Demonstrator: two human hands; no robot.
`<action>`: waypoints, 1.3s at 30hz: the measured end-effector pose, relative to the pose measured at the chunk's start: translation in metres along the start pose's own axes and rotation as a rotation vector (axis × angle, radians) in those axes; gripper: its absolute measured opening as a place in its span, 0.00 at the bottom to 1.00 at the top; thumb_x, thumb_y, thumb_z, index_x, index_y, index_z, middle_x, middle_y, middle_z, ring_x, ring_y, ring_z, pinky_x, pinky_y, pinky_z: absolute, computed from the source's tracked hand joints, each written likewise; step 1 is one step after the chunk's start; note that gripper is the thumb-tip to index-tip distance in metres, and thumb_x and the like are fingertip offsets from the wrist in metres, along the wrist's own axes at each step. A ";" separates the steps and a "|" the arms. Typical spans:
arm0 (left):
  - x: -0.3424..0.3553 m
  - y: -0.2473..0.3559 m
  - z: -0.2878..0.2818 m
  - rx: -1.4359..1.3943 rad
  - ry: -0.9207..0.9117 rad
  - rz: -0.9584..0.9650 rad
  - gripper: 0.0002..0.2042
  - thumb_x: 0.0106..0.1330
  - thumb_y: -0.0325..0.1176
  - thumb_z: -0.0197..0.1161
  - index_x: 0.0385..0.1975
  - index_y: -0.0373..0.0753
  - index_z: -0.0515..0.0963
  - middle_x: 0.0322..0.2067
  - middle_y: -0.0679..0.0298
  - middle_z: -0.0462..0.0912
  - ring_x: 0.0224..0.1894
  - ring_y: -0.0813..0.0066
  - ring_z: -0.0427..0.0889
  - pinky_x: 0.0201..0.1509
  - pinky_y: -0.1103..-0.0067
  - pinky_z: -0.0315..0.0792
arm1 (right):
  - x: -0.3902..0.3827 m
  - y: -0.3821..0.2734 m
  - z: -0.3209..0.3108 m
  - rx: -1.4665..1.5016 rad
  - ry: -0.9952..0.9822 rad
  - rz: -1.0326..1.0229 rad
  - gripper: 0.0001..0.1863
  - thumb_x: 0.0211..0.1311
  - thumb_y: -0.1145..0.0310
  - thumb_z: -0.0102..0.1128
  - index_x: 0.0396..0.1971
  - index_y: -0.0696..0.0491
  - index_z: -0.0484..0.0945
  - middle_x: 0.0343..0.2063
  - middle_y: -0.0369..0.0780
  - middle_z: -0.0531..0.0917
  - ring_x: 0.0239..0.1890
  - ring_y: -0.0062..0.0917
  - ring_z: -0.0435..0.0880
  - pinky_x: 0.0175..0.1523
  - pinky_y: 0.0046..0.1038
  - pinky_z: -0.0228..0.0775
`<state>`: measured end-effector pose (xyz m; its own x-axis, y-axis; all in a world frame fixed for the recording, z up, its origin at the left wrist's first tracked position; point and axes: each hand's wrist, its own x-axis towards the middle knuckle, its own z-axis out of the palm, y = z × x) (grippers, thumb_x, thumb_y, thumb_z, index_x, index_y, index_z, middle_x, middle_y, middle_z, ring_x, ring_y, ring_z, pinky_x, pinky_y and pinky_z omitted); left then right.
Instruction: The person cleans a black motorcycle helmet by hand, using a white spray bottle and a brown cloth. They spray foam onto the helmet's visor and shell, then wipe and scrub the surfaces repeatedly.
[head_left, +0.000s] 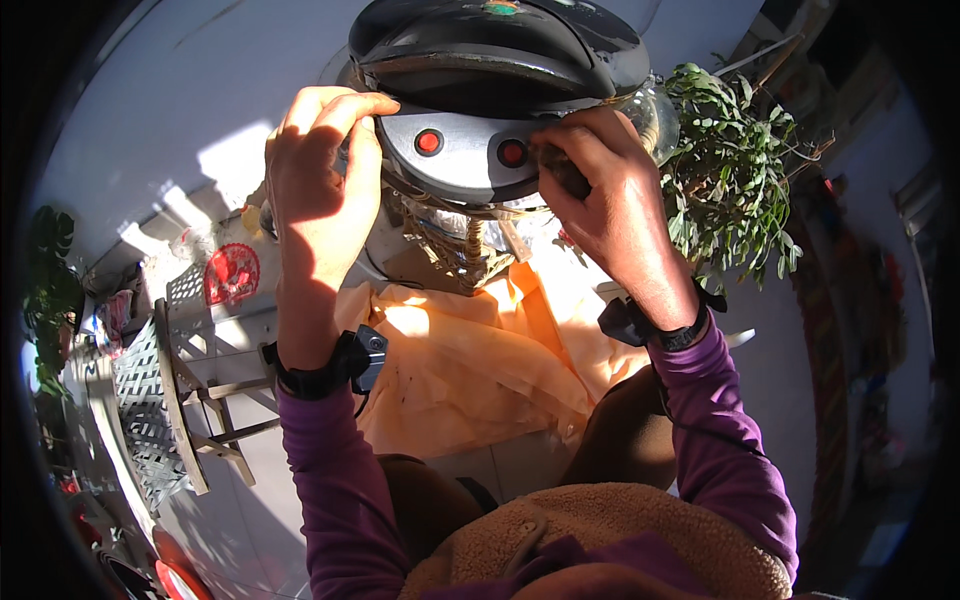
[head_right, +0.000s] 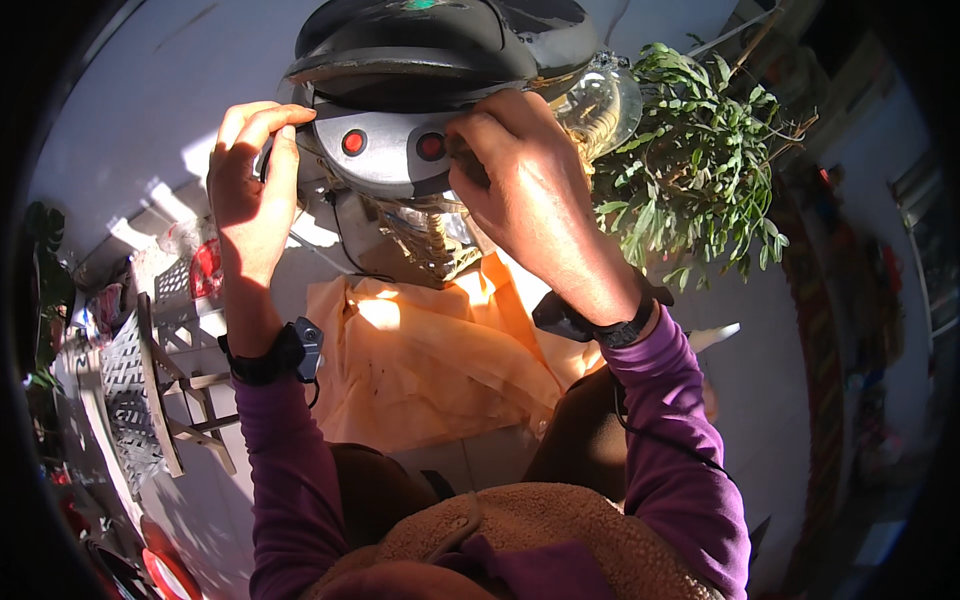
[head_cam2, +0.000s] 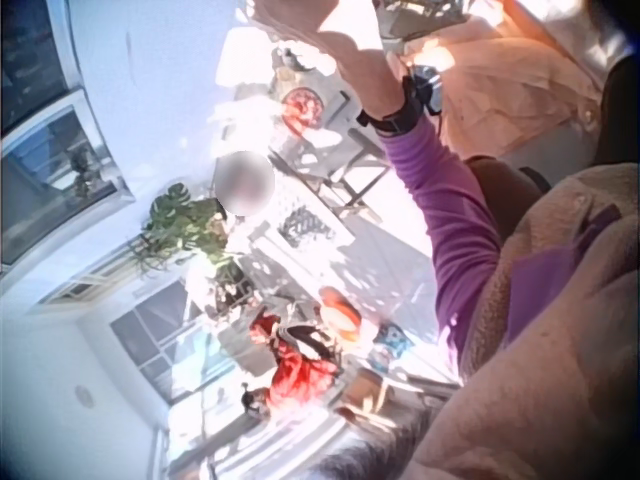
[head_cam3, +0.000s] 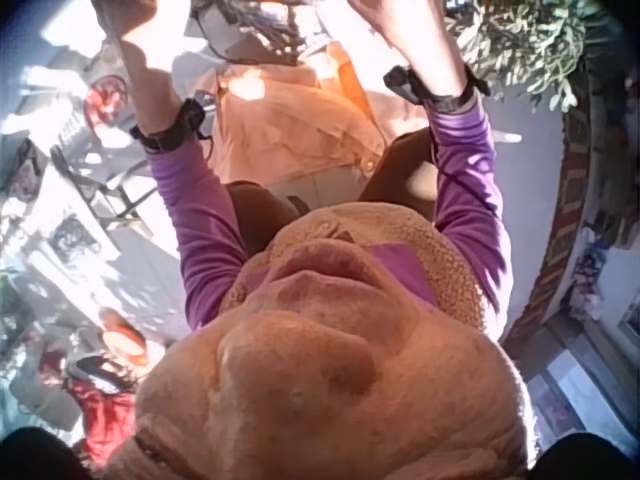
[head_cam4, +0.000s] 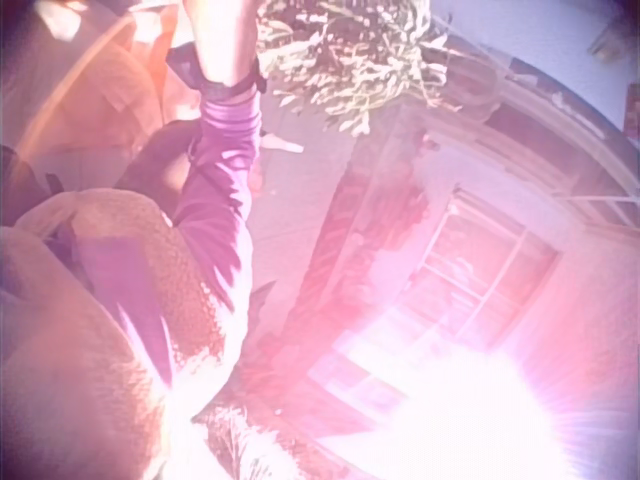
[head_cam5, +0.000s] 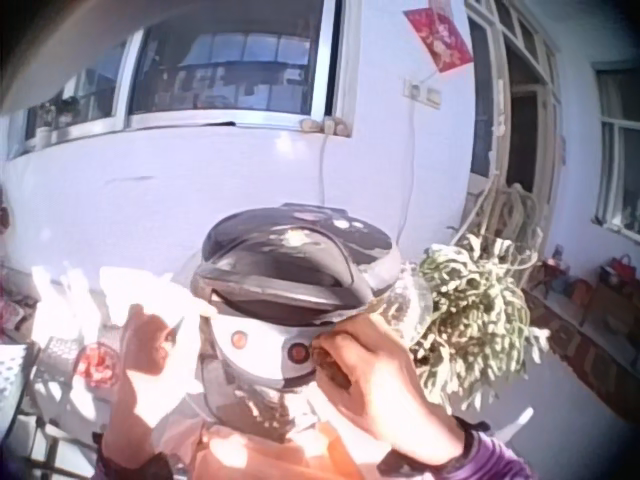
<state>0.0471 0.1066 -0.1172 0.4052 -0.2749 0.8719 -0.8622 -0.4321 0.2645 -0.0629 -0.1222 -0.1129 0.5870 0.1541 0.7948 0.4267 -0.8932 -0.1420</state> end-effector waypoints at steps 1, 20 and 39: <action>0.000 0.001 0.000 -0.100 -0.065 -0.054 0.10 0.65 0.20 0.61 0.43 0.36 0.83 0.39 0.61 0.82 0.42 0.71 0.81 0.49 0.77 0.75 | 0.001 -0.002 0.001 -0.023 0.018 -0.011 0.12 0.45 0.80 0.68 0.34 0.58 0.81 0.36 0.44 0.80 0.41 0.42 0.80 0.43 0.37 0.76; -0.011 0.005 0.025 0.103 -0.159 0.040 0.10 0.61 0.22 0.59 0.39 0.45 0.81 0.41 0.62 0.77 0.48 0.59 0.77 0.56 0.66 0.67 | -0.005 0.006 -0.002 0.060 0.011 0.019 0.14 0.47 0.81 0.69 0.38 0.60 0.83 0.37 0.44 0.80 0.39 0.40 0.82 0.44 0.35 0.77; -0.016 0.017 0.037 0.258 -0.114 -0.074 0.12 0.58 0.20 0.58 0.41 0.39 0.77 0.42 0.57 0.74 0.50 0.55 0.74 0.55 0.62 0.65 | -0.004 0.004 -0.003 0.043 0.015 0.014 0.14 0.47 0.82 0.67 0.38 0.60 0.83 0.36 0.44 0.80 0.39 0.40 0.81 0.44 0.35 0.76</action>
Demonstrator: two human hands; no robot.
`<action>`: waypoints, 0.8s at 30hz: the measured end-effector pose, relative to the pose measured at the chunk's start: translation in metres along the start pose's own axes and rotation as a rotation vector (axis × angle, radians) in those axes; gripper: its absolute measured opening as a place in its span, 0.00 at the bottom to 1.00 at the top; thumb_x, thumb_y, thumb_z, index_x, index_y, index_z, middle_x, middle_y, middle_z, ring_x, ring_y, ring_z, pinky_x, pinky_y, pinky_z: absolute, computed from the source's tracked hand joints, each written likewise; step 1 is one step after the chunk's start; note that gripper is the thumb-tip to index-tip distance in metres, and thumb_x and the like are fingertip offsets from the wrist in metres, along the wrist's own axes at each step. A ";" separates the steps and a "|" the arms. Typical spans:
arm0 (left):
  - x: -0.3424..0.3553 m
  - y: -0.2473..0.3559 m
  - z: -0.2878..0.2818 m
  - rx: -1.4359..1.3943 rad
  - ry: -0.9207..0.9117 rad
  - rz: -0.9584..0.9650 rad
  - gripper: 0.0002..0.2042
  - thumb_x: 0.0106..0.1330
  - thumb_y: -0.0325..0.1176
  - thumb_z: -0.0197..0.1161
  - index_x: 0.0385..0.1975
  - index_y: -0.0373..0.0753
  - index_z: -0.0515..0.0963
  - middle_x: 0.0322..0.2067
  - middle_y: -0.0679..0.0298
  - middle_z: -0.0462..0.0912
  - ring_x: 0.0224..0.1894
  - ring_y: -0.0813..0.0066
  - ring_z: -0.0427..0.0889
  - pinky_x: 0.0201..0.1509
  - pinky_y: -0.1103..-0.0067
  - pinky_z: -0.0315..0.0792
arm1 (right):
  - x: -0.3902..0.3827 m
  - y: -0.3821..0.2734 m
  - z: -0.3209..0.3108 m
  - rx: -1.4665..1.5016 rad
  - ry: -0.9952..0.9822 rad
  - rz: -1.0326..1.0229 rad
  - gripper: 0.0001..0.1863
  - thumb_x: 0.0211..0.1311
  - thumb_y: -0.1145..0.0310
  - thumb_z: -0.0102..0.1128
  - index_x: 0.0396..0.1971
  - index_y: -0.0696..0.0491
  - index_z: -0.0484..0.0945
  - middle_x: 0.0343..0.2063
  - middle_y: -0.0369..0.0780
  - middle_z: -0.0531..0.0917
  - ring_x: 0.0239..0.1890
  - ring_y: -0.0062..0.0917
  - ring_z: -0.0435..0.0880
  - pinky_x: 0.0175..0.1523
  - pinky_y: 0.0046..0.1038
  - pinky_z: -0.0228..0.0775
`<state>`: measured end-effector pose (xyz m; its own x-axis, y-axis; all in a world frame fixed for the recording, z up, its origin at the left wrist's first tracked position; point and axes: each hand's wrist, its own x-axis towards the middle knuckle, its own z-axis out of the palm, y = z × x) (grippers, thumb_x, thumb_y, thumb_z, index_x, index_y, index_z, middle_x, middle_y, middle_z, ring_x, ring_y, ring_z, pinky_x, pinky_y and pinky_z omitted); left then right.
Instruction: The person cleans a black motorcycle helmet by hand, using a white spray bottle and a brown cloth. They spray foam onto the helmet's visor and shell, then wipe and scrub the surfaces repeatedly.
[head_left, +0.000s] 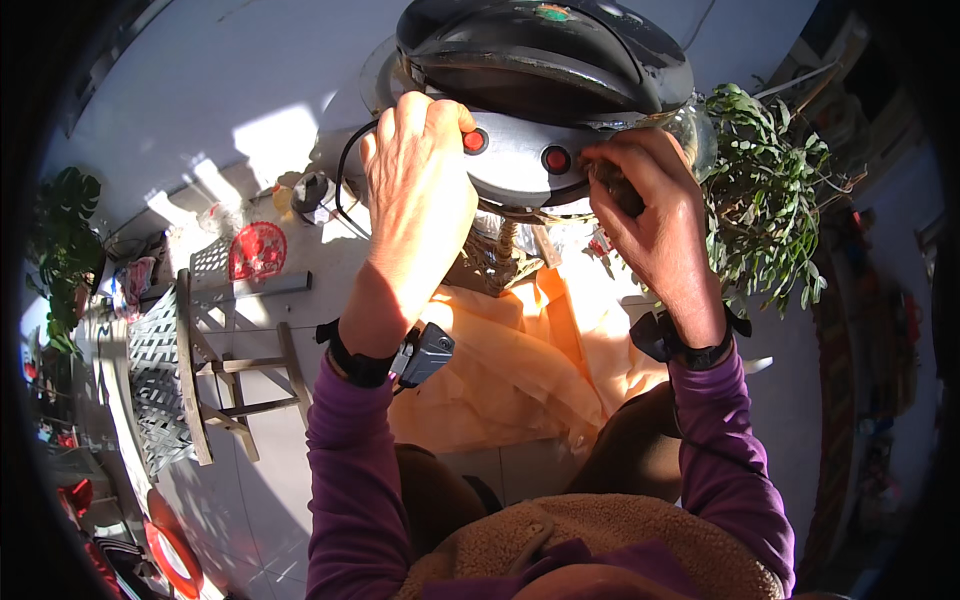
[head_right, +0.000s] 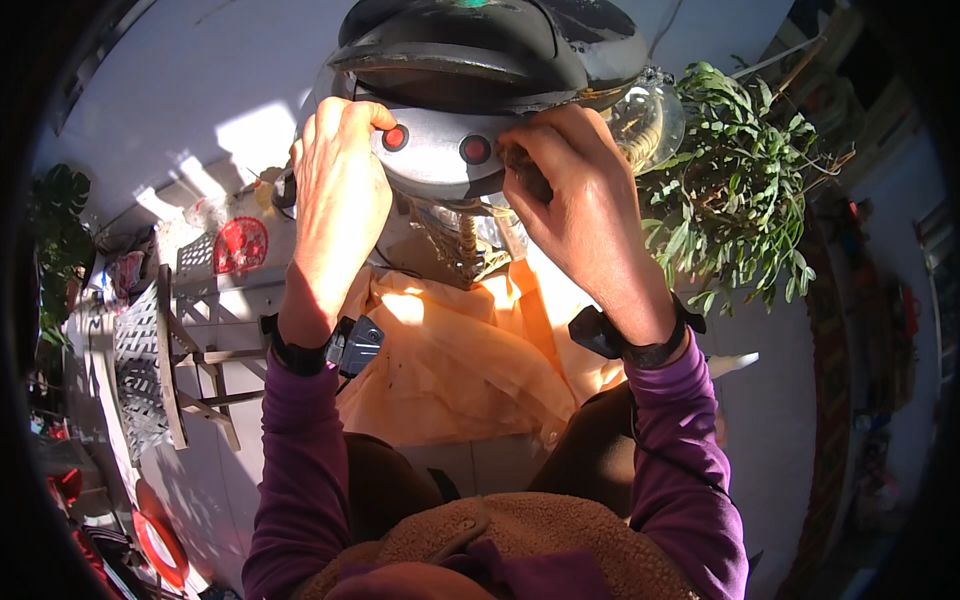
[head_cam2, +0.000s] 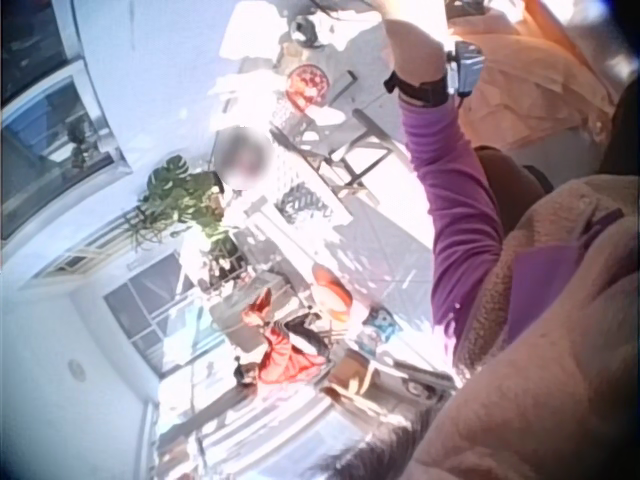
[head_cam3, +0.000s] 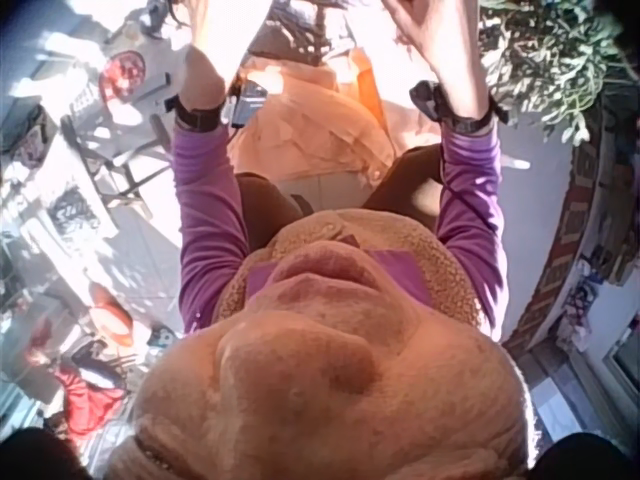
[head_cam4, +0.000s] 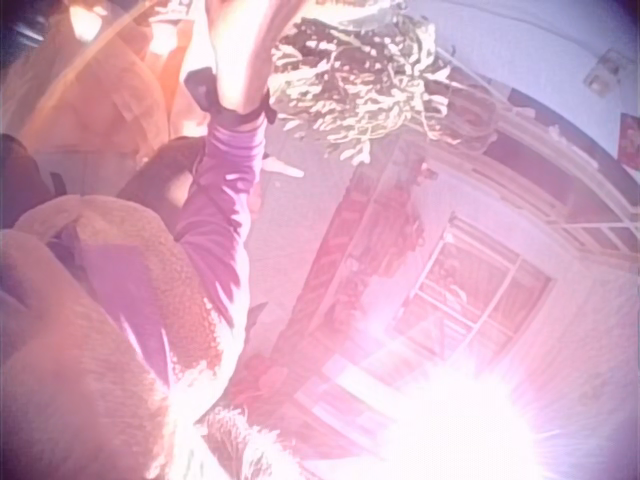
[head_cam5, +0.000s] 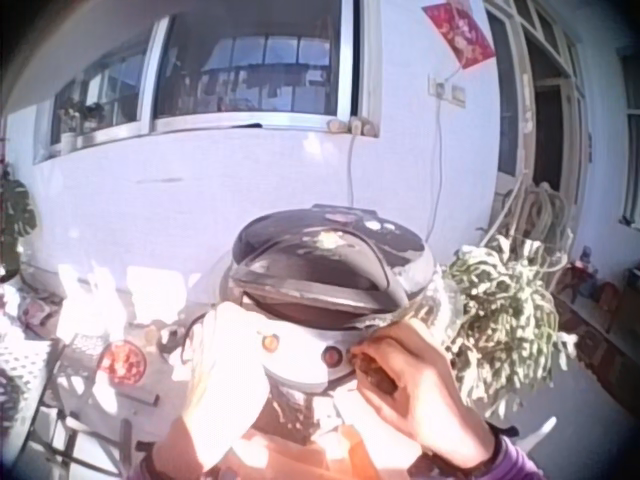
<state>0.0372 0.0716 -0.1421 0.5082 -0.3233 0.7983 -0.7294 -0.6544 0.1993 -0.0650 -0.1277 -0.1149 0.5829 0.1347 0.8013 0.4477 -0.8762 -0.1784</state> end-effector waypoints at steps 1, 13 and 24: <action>0.000 0.000 0.000 0.003 0.009 0.002 0.12 0.57 0.20 0.58 0.41 0.39 0.77 0.42 0.57 0.74 0.50 0.55 0.74 0.55 0.62 0.65 | 0.000 0.000 0.000 0.002 -0.009 0.000 0.14 0.47 0.82 0.67 0.38 0.60 0.83 0.36 0.44 0.80 0.40 0.40 0.81 0.44 0.35 0.76; -0.002 0.001 0.005 -0.039 0.041 -0.024 0.14 0.55 0.17 0.58 0.42 0.37 0.77 0.42 0.55 0.73 0.51 0.52 0.74 0.57 0.61 0.65 | 0.000 0.001 0.000 0.005 0.009 -0.003 0.15 0.46 0.82 0.68 0.38 0.60 0.83 0.36 0.43 0.80 0.39 0.40 0.81 0.43 0.35 0.76; -0.006 0.000 0.004 -0.107 0.018 -0.089 0.16 0.54 0.16 0.59 0.42 0.38 0.76 0.42 0.54 0.73 0.50 0.50 0.74 0.57 0.61 0.66 | 0.000 0.001 0.000 0.013 0.023 -0.023 0.14 0.46 0.83 0.67 0.37 0.60 0.83 0.36 0.43 0.81 0.39 0.40 0.82 0.43 0.35 0.77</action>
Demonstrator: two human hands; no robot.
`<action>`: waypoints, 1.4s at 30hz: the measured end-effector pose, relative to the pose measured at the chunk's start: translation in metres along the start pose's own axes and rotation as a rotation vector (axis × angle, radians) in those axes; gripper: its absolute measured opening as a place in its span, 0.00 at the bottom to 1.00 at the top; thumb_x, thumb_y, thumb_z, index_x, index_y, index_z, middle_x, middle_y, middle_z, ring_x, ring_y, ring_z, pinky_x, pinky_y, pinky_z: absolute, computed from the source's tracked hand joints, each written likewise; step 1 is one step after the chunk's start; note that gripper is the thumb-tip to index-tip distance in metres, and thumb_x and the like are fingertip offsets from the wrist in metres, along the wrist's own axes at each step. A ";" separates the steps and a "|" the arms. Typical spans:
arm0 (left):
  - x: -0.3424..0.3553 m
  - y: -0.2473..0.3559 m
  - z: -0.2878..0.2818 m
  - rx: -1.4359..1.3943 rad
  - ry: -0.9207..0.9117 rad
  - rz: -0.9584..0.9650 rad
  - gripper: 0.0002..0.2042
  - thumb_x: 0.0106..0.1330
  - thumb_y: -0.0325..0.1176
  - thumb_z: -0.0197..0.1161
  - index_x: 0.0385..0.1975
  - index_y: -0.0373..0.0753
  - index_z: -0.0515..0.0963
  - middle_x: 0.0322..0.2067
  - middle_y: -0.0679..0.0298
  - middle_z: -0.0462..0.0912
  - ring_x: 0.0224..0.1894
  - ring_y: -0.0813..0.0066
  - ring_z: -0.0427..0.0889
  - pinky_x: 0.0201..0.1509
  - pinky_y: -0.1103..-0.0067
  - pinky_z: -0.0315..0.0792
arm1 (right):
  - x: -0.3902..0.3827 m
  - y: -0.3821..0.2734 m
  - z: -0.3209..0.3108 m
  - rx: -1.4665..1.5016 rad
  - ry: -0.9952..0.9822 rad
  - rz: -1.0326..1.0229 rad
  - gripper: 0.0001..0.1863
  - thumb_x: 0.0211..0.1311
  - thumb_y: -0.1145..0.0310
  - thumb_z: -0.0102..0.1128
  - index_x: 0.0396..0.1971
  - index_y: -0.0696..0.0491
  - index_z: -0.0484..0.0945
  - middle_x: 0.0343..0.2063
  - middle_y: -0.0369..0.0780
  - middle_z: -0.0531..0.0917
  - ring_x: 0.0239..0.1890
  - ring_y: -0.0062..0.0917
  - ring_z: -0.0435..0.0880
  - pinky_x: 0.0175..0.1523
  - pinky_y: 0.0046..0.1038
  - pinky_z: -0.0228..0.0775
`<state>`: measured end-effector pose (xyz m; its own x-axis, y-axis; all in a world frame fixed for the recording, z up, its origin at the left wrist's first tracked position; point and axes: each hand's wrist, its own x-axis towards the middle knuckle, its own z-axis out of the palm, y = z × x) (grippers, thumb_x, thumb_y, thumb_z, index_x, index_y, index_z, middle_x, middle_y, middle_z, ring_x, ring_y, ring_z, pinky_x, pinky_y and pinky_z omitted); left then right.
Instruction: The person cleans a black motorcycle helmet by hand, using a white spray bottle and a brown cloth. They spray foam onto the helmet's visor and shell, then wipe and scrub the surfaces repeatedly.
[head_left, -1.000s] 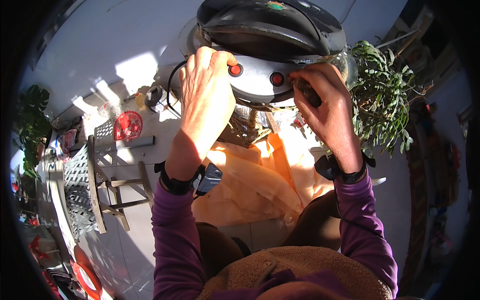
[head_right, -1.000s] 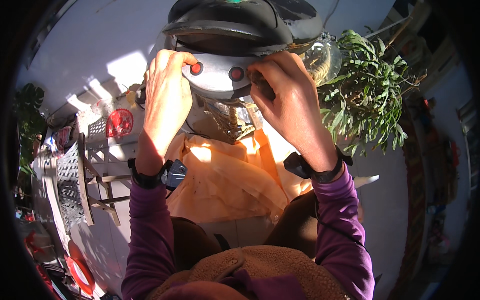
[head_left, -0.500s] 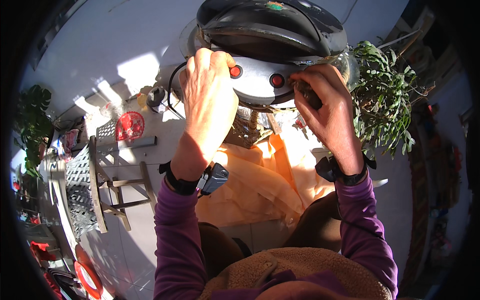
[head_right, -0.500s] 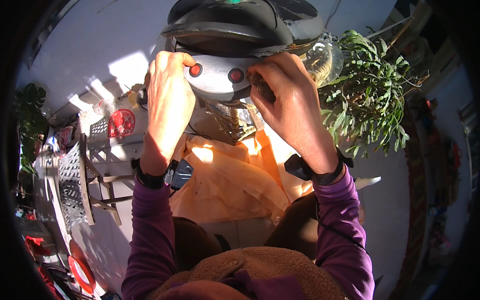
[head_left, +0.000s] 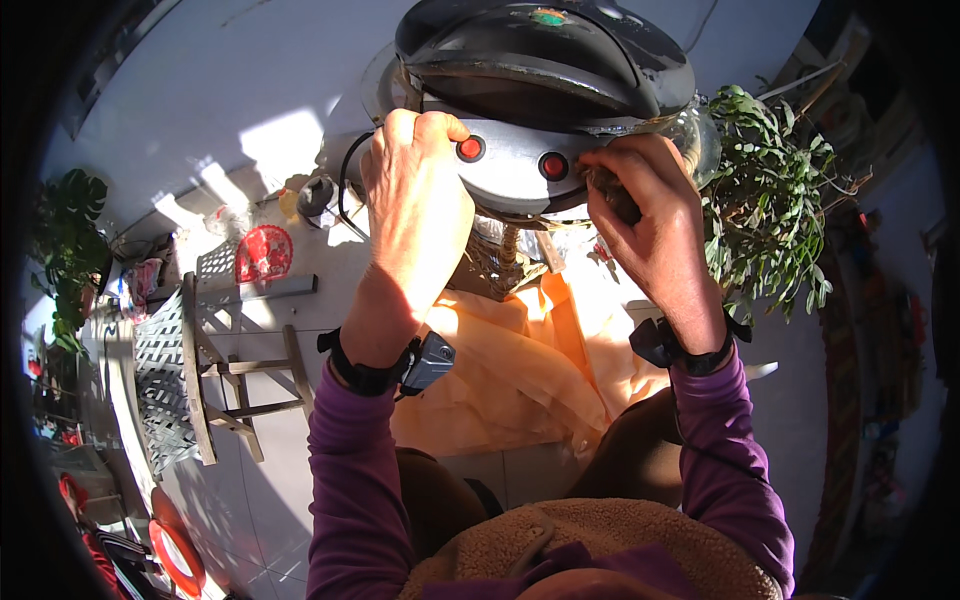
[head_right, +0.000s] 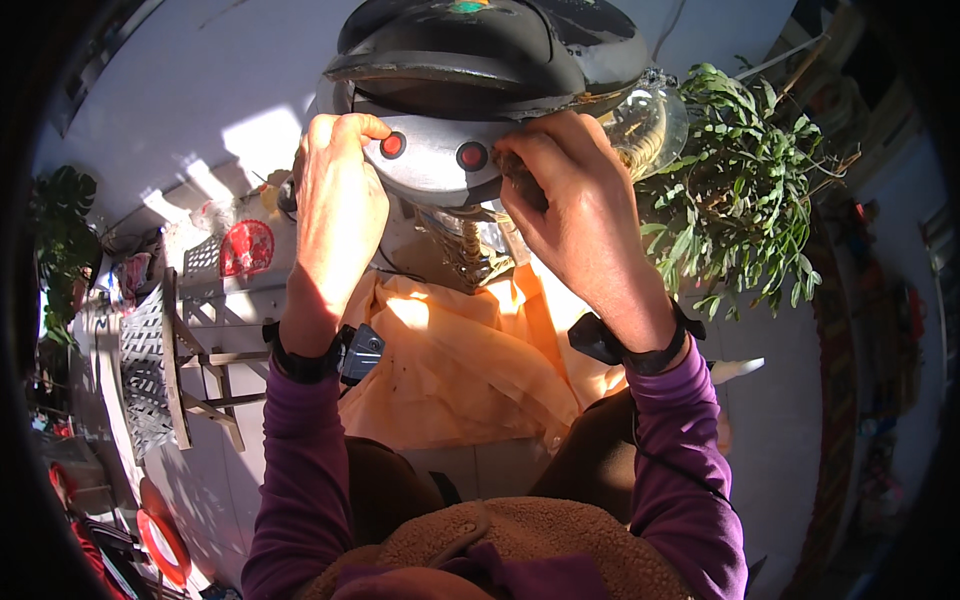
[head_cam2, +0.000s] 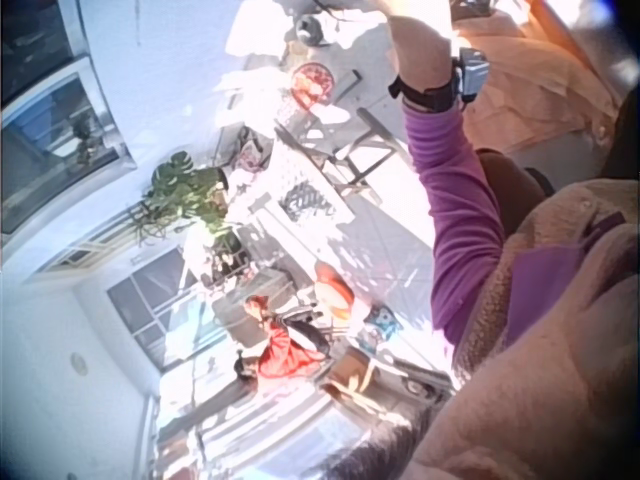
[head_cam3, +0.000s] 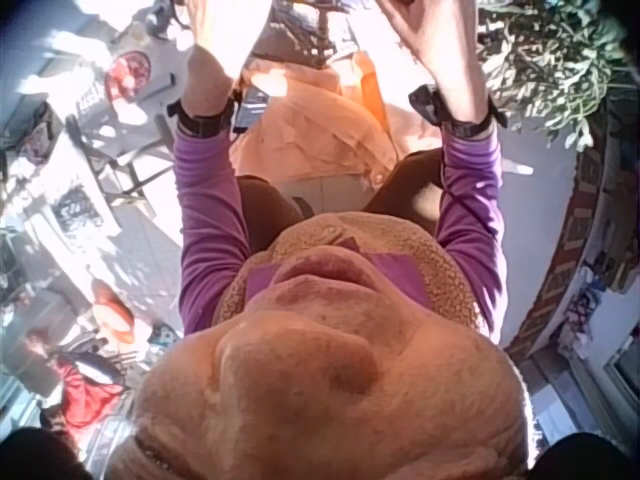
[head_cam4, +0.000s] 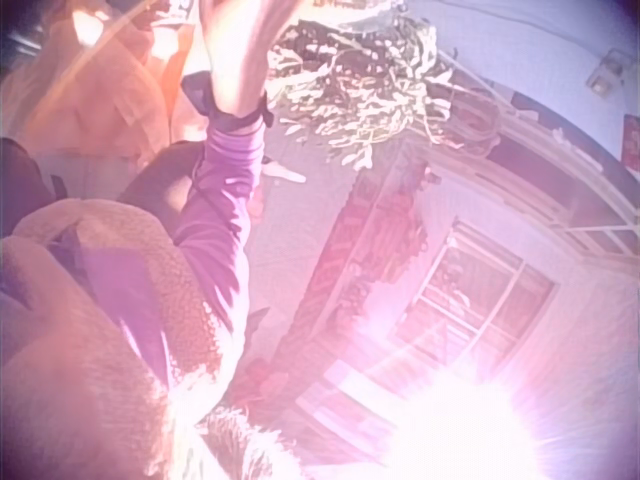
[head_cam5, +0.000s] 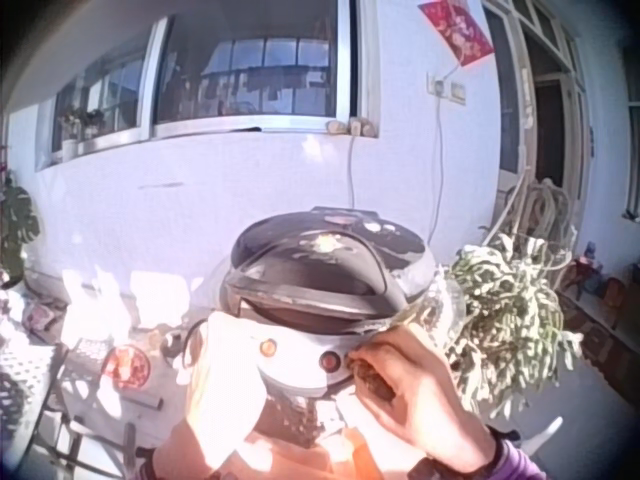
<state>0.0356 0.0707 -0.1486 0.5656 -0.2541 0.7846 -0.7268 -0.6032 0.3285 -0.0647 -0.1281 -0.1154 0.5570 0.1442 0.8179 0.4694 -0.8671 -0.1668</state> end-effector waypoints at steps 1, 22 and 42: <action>0.000 0.001 0.000 0.003 -0.003 -0.004 0.16 0.53 0.16 0.59 0.42 0.38 0.76 0.42 0.54 0.73 0.50 0.50 0.74 0.57 0.61 0.67 | 0.000 0.000 0.000 -0.001 -0.003 -0.006 0.14 0.46 0.83 0.67 0.37 0.60 0.83 0.36 0.43 0.81 0.39 0.40 0.82 0.43 0.35 0.77; 0.000 -0.009 -0.008 -0.132 -0.078 -0.076 0.17 0.57 0.16 0.56 0.44 0.41 0.78 0.44 0.57 0.75 0.51 0.54 0.75 0.60 0.62 0.63 | -0.002 0.000 0.003 -0.076 0.001 -0.025 0.15 0.46 0.82 0.66 0.38 0.59 0.83 0.38 0.43 0.81 0.42 0.40 0.81 0.46 0.36 0.76; -0.008 -0.002 -0.002 0.097 0.028 0.048 0.19 0.53 0.13 0.58 0.43 0.40 0.77 0.39 0.57 0.76 0.43 0.56 0.80 0.50 0.63 0.71 | -0.003 0.005 0.004 -0.053 0.037 -0.084 0.15 0.44 0.82 0.68 0.36 0.58 0.82 0.36 0.41 0.81 0.39 0.39 0.81 0.41 0.36 0.77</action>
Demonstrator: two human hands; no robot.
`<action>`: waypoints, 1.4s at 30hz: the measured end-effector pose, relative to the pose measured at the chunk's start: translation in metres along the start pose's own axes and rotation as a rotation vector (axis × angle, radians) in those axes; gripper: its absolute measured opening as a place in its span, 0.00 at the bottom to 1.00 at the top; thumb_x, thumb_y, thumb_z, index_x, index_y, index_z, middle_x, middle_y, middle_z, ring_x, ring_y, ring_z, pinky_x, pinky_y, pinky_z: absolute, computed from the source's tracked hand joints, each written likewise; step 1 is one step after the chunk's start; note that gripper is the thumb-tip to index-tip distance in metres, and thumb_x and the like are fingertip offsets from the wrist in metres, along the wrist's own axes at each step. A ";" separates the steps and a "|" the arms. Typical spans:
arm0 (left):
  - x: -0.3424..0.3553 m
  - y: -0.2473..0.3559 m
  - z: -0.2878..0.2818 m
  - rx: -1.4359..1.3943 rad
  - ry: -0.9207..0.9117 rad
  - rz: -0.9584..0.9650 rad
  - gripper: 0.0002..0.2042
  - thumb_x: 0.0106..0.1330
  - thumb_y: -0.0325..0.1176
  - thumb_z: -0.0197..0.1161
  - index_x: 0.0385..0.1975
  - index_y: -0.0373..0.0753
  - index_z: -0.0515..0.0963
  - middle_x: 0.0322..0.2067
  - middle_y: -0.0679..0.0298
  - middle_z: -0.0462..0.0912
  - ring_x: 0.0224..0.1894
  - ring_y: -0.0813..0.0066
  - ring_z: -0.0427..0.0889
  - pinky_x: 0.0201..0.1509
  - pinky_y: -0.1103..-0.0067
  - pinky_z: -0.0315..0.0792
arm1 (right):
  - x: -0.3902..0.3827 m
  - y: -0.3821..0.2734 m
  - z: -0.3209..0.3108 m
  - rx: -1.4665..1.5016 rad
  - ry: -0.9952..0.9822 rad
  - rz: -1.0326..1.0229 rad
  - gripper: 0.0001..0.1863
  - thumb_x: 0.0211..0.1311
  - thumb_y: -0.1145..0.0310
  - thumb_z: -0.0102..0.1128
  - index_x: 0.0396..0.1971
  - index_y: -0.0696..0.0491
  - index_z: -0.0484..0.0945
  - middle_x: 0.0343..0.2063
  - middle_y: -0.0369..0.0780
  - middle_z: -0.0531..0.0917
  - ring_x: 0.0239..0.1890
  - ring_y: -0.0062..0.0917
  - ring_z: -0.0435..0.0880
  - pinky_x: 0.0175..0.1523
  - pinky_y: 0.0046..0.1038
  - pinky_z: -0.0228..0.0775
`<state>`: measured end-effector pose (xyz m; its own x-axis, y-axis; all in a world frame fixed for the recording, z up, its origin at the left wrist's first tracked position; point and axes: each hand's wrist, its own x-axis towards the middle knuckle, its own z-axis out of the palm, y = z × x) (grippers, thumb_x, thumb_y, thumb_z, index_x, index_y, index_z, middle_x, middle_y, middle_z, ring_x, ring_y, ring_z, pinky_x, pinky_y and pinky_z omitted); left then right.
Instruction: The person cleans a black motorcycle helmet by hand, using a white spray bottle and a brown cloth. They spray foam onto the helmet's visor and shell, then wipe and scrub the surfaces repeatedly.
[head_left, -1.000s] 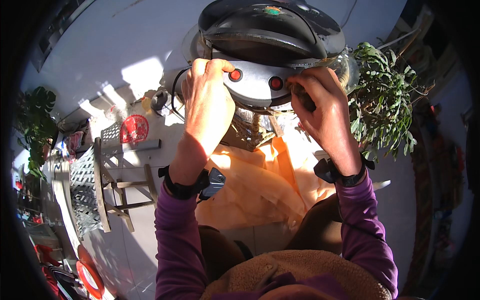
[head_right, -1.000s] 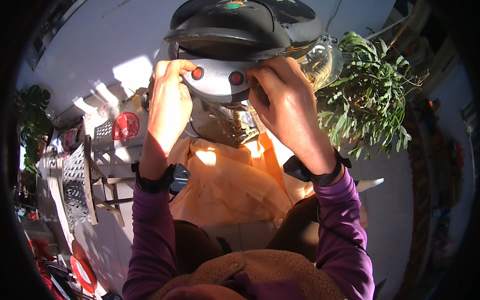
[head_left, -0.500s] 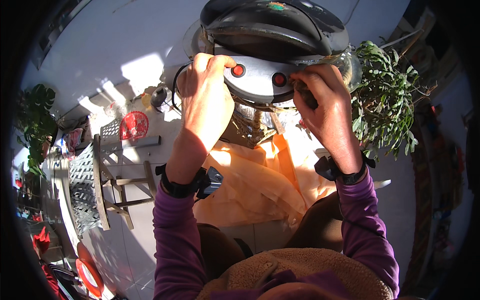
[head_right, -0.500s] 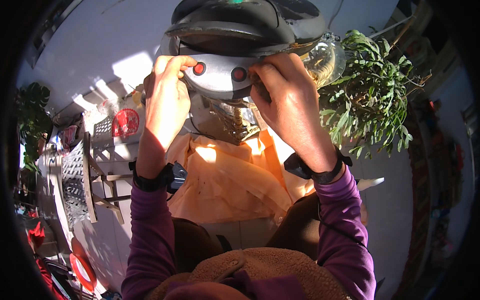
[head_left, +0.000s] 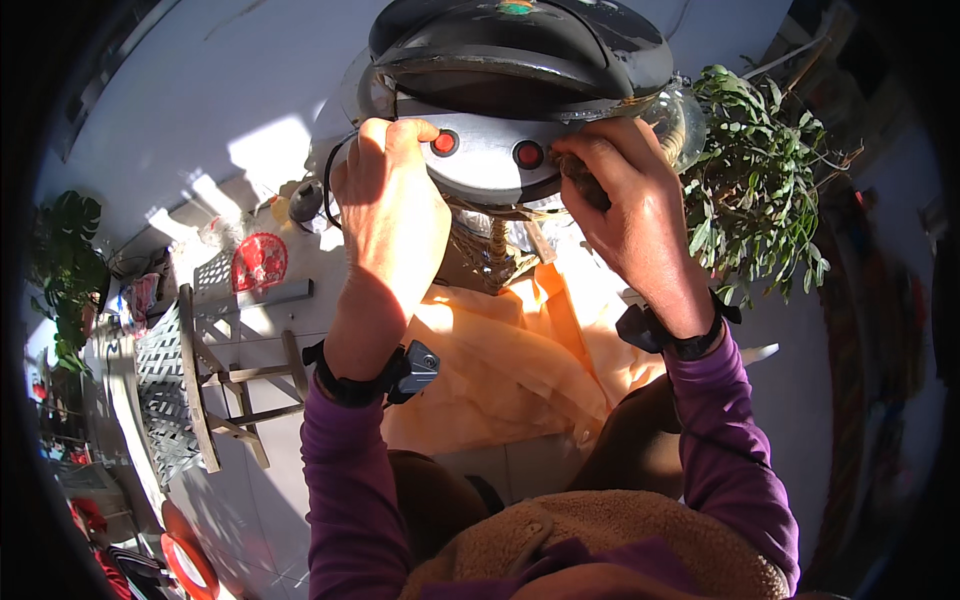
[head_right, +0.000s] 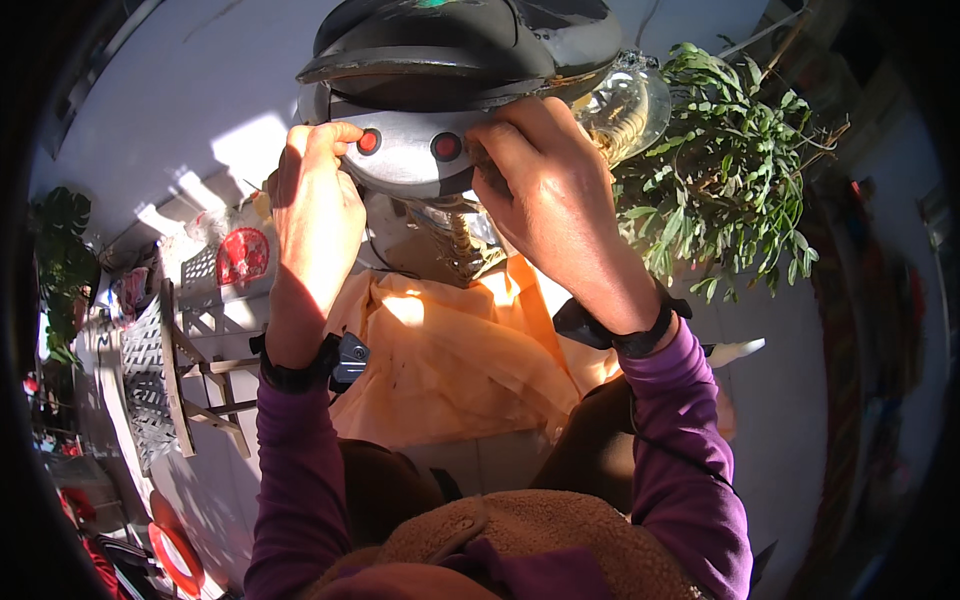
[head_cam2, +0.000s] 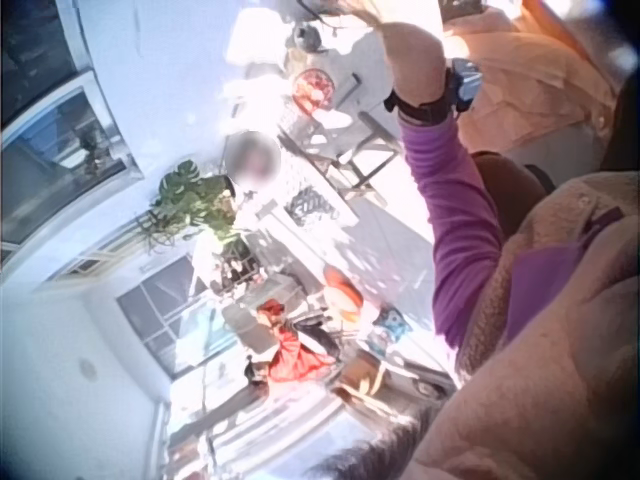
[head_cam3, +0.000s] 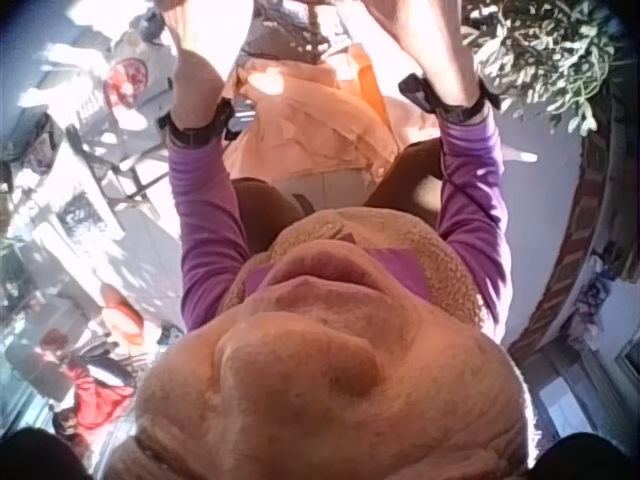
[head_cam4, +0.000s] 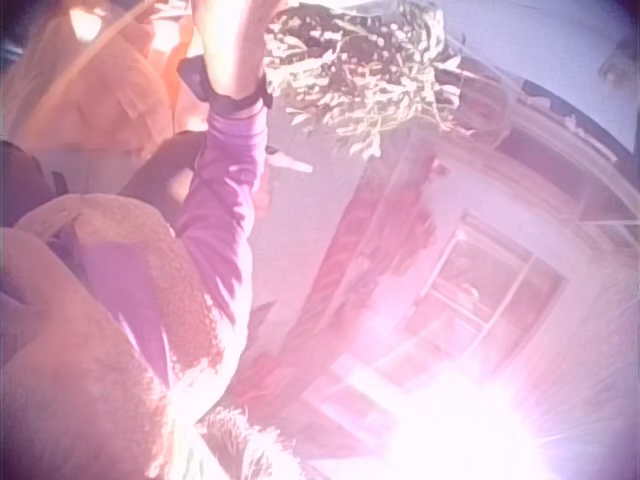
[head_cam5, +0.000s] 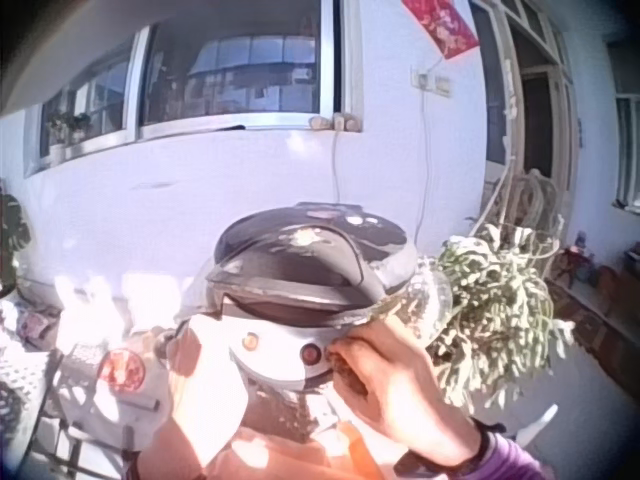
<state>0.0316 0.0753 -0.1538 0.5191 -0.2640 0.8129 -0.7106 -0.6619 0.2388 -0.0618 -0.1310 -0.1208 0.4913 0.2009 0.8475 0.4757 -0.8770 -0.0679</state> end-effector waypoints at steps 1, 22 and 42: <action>0.000 -0.002 0.000 0.042 0.044 0.037 0.19 0.53 0.11 0.56 0.43 0.39 0.77 0.38 0.57 0.78 0.40 0.58 0.83 0.47 0.65 0.77 | 0.000 0.000 0.000 -0.010 0.004 -0.001 0.15 0.44 0.81 0.69 0.36 0.58 0.82 0.36 0.41 0.81 0.39 0.38 0.81 0.41 0.36 0.77; 0.013 -0.011 -0.011 -0.117 -0.044 0.080 0.06 0.64 0.25 0.65 0.40 0.39 0.80 0.39 0.60 0.81 0.41 0.60 0.82 0.49 0.68 0.74 | 0.002 0.017 -0.024 -0.136 0.054 0.077 0.13 0.48 0.78 0.67 0.38 0.56 0.82 0.37 0.41 0.81 0.40 0.38 0.82 0.44 0.34 0.76; 0.031 0.010 -0.025 -0.263 0.391 0.126 0.08 0.73 0.27 0.61 0.46 0.35 0.84 0.42 0.59 0.85 0.43 0.73 0.83 0.49 0.78 0.76 | -0.007 0.057 -0.025 0.006 0.119 -0.187 0.16 0.48 0.76 0.74 0.39 0.55 0.83 0.42 0.38 0.80 0.44 0.35 0.80 0.47 0.34 0.75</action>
<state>0.0287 0.0780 -0.1129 0.2403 -0.0139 0.9706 -0.8783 -0.4289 0.2113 -0.0562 -0.1928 -0.1173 0.3043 0.3068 0.9018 0.5554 -0.8263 0.0937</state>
